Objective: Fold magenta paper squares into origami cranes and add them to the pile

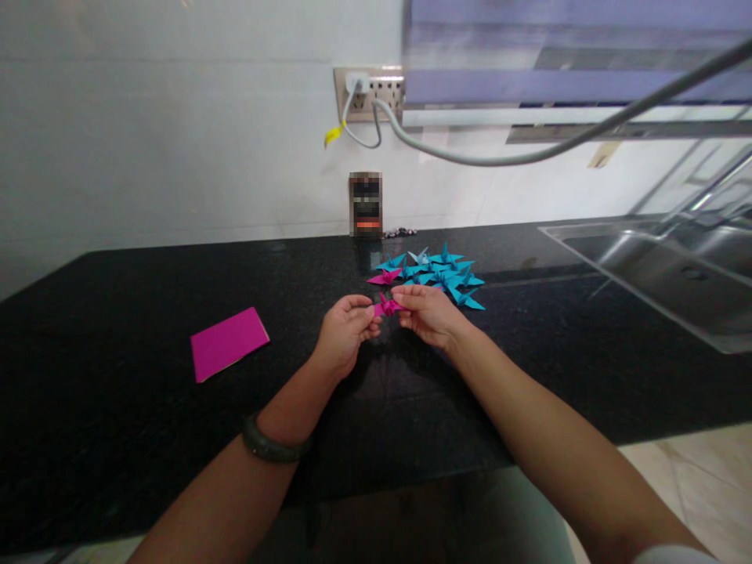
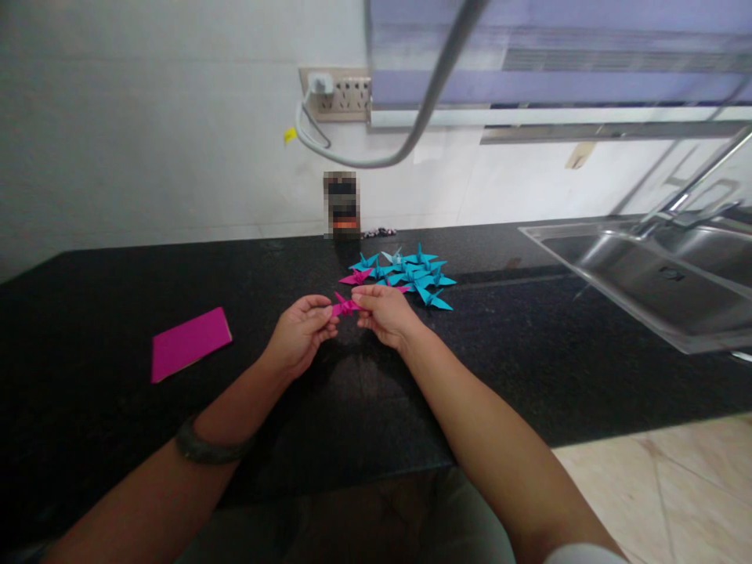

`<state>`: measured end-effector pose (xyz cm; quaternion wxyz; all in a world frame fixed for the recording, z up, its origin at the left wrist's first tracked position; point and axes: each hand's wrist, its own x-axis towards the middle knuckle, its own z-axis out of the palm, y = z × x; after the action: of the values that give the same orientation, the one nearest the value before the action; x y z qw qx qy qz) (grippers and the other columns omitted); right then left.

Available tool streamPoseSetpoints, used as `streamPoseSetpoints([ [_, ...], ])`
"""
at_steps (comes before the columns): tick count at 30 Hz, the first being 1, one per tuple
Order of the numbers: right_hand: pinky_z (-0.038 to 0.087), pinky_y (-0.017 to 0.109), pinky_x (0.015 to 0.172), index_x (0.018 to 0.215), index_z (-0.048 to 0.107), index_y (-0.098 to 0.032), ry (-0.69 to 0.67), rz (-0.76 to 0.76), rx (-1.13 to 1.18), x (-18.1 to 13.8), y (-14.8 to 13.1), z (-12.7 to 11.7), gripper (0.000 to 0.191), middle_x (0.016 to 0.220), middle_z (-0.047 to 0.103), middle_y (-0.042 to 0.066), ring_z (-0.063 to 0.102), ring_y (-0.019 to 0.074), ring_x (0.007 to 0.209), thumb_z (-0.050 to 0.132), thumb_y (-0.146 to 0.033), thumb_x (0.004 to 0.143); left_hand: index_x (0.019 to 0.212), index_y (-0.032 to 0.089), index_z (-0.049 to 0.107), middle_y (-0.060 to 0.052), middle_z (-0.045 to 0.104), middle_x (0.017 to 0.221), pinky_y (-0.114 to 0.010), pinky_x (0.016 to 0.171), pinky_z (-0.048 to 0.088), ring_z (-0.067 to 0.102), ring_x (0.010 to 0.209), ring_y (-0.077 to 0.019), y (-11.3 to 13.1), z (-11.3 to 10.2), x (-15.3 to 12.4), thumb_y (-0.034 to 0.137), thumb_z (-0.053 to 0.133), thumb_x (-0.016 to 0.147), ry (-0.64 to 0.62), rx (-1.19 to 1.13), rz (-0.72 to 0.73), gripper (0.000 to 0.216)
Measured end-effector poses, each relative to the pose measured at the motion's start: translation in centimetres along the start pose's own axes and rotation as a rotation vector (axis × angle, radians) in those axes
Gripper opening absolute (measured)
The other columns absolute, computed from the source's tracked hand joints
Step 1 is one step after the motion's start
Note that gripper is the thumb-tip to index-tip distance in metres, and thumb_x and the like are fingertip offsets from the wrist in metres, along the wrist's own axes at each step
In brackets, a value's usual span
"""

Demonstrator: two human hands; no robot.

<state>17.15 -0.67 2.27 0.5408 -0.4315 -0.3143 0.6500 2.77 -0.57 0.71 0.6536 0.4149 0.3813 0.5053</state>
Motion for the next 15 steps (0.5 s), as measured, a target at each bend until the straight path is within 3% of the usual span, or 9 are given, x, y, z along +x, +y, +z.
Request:
streamPoseSetpoints([
  [15, 0.039, 0.016, 0.033, 0.068, 0.056, -0.013, 0.055, -0.084, -0.108, 0.77, 0.04, -0.95, 0.007, 0.045, 0.046, -0.007, 0.039, 0.0039, 0.035, 0.063, -0.014, 0.066, 0.072, 0.011, 0.054, -0.002, 0.061, 0.057, -0.018, 0.049, 0.047, 0.056, 0.047, -0.0074, 0.13, -0.24, -0.02, 0.013, 0.057, 0.074, -0.008, 0.146, -0.155, 0.004],
])
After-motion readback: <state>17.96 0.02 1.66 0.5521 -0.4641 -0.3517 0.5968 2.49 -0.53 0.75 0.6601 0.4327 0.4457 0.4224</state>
